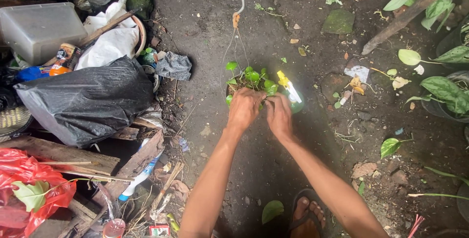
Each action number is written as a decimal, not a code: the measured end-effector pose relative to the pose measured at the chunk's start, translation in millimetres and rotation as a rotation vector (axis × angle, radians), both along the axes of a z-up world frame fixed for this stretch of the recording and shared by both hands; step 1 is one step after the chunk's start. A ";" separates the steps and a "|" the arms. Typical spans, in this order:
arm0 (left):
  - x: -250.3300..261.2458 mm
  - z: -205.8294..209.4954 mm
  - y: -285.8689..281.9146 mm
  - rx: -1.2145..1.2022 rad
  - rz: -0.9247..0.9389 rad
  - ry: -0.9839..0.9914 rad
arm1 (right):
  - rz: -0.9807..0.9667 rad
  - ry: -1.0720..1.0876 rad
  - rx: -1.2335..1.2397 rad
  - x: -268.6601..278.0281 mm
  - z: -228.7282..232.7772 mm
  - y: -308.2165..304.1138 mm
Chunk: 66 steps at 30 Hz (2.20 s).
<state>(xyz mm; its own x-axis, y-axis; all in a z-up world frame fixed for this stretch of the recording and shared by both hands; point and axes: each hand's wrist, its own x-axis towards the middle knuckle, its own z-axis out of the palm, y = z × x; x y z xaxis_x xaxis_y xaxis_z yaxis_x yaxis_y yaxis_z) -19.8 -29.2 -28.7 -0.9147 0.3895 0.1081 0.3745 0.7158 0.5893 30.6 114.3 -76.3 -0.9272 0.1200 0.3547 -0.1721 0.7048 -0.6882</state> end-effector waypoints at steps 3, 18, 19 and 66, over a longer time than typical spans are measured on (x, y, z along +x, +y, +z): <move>-2.2 -3.7 3.3 -0.026 0.001 -0.028 | 0.030 0.090 0.222 -5.0 -34.9 15.7; -6.0 11.5 9.1 -0.097 -0.047 0.015 | 0.052 0.068 0.455 -15.3 -40.0 27.7; -5.3 18.9 9.2 -0.097 -0.047 0.013 | 0.053 0.066 0.455 -14.9 -39.7 25.4; 65.7 -25.8 -78.4 0.453 0.522 -0.542 | 0.333 -0.454 0.319 -3.0 52.7 -58.7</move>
